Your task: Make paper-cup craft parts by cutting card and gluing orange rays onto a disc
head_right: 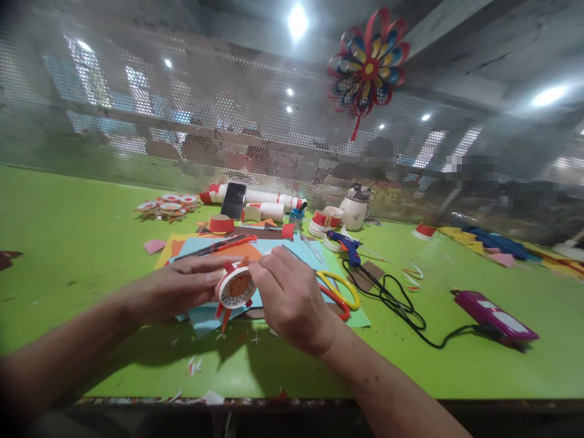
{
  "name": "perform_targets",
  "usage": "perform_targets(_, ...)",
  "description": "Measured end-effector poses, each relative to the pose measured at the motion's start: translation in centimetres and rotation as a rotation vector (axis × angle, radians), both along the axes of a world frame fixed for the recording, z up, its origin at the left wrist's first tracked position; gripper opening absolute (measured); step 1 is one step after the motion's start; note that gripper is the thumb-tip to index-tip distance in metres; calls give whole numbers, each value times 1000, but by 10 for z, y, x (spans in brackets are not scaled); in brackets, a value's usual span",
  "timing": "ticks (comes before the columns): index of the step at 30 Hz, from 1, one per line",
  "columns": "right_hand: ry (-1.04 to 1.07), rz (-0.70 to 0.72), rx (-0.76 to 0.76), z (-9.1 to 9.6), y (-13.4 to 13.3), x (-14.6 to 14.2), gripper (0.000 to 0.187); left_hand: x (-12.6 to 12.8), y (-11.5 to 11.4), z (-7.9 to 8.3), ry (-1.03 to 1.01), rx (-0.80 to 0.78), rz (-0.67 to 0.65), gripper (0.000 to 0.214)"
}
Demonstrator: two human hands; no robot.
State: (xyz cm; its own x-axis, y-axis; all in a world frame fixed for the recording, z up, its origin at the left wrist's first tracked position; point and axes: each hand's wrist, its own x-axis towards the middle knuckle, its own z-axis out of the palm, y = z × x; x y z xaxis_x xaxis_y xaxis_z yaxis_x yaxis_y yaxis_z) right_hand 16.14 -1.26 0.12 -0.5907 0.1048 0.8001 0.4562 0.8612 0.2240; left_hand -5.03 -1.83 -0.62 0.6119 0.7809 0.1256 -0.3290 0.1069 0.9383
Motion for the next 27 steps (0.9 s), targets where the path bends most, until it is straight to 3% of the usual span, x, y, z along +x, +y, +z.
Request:
perform_targets(11, 80, -49, -51, -6, -1, -5, 13, 3, 2, -5, -39, 59, -25, 33)
perform_targets(27, 104, -87, -122, -4, -2, -8, 14, 5, -3, 4, 221, 298, 146, 37)
